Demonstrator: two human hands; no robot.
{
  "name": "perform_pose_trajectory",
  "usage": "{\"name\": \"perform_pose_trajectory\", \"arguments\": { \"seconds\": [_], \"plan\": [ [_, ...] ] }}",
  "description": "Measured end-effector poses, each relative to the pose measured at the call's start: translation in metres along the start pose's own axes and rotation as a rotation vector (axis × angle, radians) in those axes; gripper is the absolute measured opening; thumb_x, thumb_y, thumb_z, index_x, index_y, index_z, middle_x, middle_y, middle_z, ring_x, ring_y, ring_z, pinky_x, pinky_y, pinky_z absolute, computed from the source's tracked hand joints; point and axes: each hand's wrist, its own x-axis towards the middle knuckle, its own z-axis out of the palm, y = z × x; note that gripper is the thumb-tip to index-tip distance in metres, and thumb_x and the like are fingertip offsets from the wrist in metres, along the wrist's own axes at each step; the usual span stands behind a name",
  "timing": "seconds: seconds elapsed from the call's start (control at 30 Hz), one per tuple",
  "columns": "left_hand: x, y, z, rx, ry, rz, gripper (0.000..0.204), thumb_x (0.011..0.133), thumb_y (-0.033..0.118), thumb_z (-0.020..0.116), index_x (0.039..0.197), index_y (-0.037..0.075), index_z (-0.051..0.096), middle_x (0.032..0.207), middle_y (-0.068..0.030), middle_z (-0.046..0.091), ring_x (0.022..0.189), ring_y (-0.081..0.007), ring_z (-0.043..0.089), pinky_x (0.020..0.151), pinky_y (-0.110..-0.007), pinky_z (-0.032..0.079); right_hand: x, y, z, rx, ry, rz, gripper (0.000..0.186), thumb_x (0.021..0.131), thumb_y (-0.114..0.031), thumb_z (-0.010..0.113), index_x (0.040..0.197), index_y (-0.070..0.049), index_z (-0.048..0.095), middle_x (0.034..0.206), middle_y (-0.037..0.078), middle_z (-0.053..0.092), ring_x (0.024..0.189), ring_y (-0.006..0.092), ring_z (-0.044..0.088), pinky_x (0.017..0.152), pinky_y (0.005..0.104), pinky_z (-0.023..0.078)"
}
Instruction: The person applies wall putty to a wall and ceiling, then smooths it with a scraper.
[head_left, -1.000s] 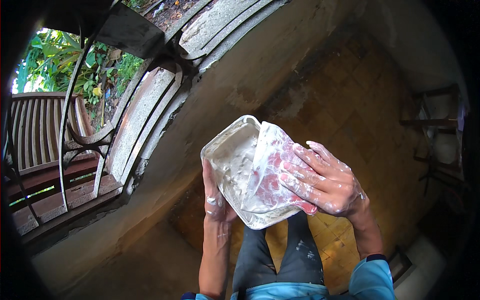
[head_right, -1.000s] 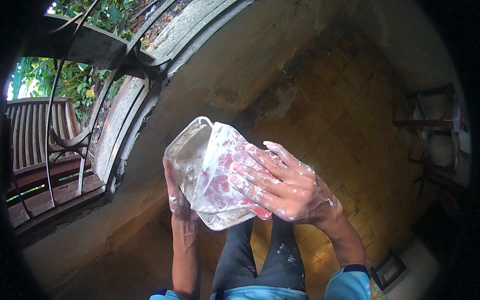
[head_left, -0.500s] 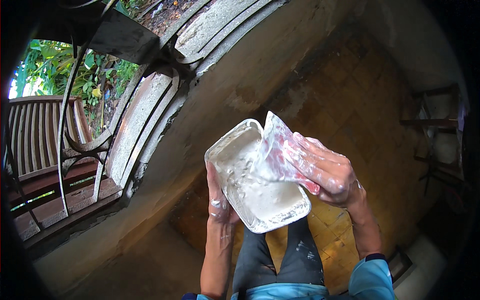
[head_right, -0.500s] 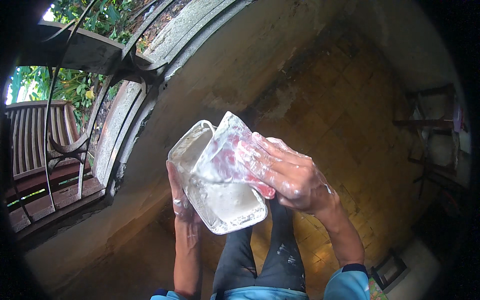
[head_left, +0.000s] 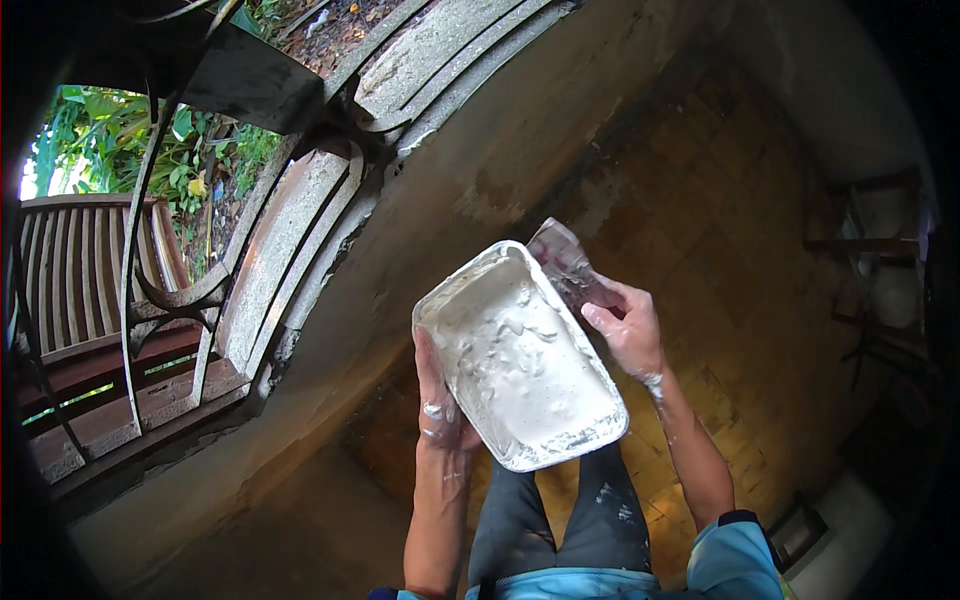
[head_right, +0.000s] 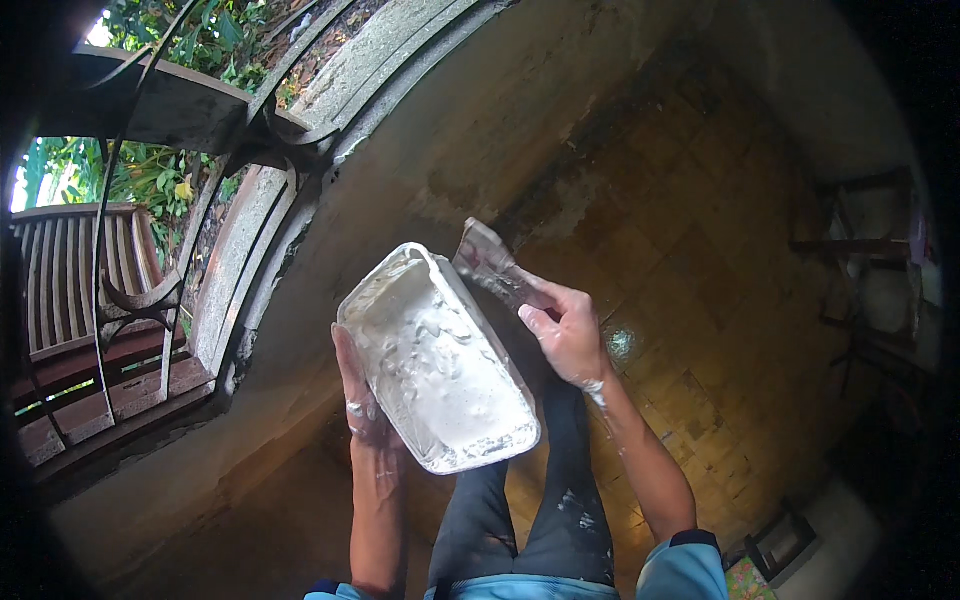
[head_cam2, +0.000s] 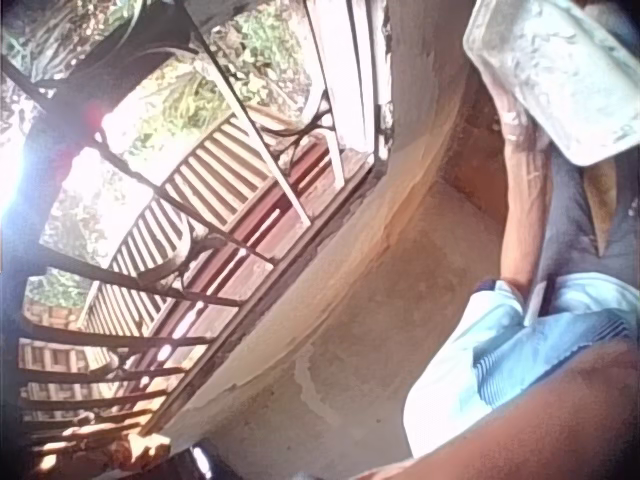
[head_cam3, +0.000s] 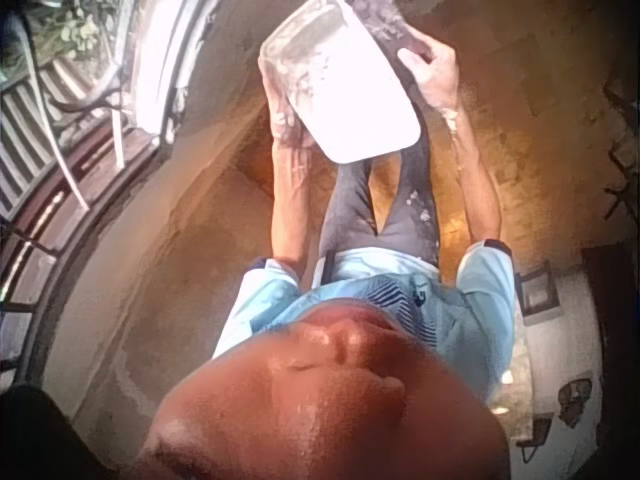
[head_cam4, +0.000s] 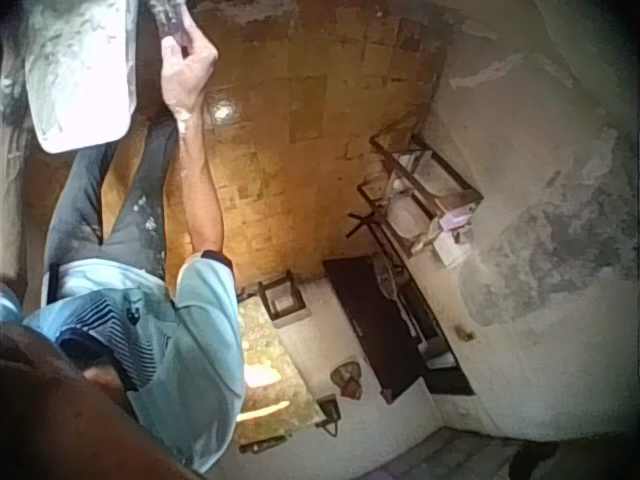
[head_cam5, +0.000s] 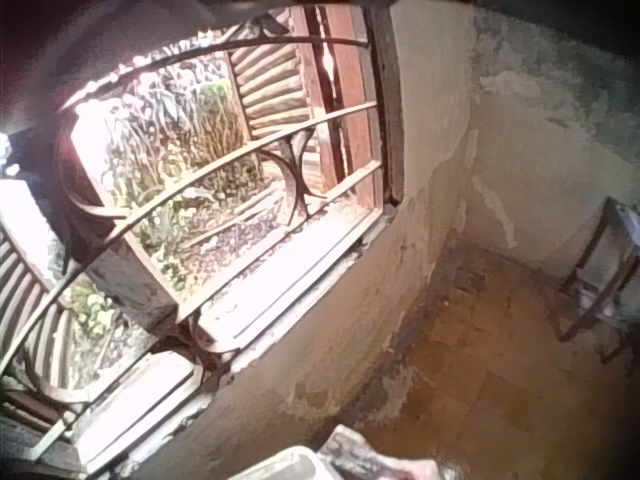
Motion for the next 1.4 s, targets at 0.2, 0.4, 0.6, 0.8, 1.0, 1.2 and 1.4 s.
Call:
{"name": "perform_pose_trajectory", "arguments": {
  "seconds": [0.2,0.4,0.6,0.8,1.0,1.2,1.4],
  "plan": [
    [-0.002,0.008,-0.022,0.005,0.033,-0.016,0.069,0.092,0.058,0.040,0.135,0.005,0.040,0.124,-0.0143,0.055,0.107,-0.0264,0.058,0.093,-0.042,0.049,-0.013,-0.037,-0.008,0.760,-0.053,0.245,0.032,0.079,0.007,0.056,0.111,0.007,0.057,0.098,0.012,0.065,0.093,0.0204,0.063,0.086,0.0358,0.052],
    [-0.004,0.010,-0.021,0.054,0.021,-0.048,0.072,0.092,0.060,0.039,0.136,0.004,0.037,0.127,-0.0160,0.053,0.110,-0.0276,0.057,0.095,-0.042,0.047,-0.048,-0.074,-0.009,-0.066,0.015,-0.306,0.030,0.079,0.005,0.055,0.108,0.009,0.060,0.106,0.020,0.065,0.101,0.0301,0.063,0.094,0.0400,0.047],
    [-0.004,0.007,-0.010,0.009,-0.009,-0.040,0.073,0.091,0.060,0.040,0.137,0.003,0.037,0.128,-0.0165,0.052,0.112,-0.0279,0.056,0.096,-0.043,0.047,-0.040,-0.084,-0.008,-0.660,-0.188,-0.776,0.032,0.075,0.000,0.059,0.106,0.005,0.065,0.110,0.022,0.063,0.108,0.0402,0.059,0.097,0.0439,0.043],
    [-0.010,0.009,-0.008,-0.103,-0.042,-0.052,0.066,0.092,0.056,0.043,0.134,0.005,0.042,0.122,-0.0136,0.056,0.106,-0.0255,0.059,0.090,-0.041,0.051,-0.037,-0.049,-0.018,-0.490,0.119,-0.521,0.027,0.076,0.001,0.061,0.103,0.003,0.065,0.096,0.016,0.068,0.065,0.0169,0.059,0.066,0.0236,0.046],
    [-0.006,0.008,-0.018,-0.010,0.000,-0.028,0.066,0.091,0.057,0.044,0.133,0.006,0.043,0.121,-0.0135,0.056,0.104,-0.0250,0.060,0.087,-0.040,0.052,-0.032,-0.057,-0.055,0.540,0.170,-0.033,0.025,0.089,-0.012,0.055,0.109,0.002,0.057,0.107,0.011,0.062,0.098,0.0194,0.059,0.089,0.0372,0.047],
    [-0.005,0.008,-0.021,0.096,0.012,-0.037,0.076,0.089,0.063,0.040,0.137,0.004,0.036,0.128,-0.0169,0.051,0.111,-0.0280,0.056,0.095,-0.043,0.047,-0.056,-0.079,-0.029,0.587,0.193,-0.006,0.007,0.087,-0.006,0.056,0.091,-0.003,0.052,0.099,0.010,0.062,0.085,0.0147,0.062,0.077,0.0310,0.052],
    [-0.001,0.010,-0.009,0.096,-0.018,0.051,0.075,0.091,0.062,0.038,0.138,0.004,0.035,0.129,-0.0160,0.051,0.112,-0.0279,0.055,0.096,-0.042,0.046,-0.054,-0.082,-0.021,0.435,-0.130,0.119,0.014,0.082,-0.007,0.059,0.083,0.005,0.065,0.077,0.007,0.066,0.065,0.0094,0.059,0.061,0.0223,0.044]
  ]
}}
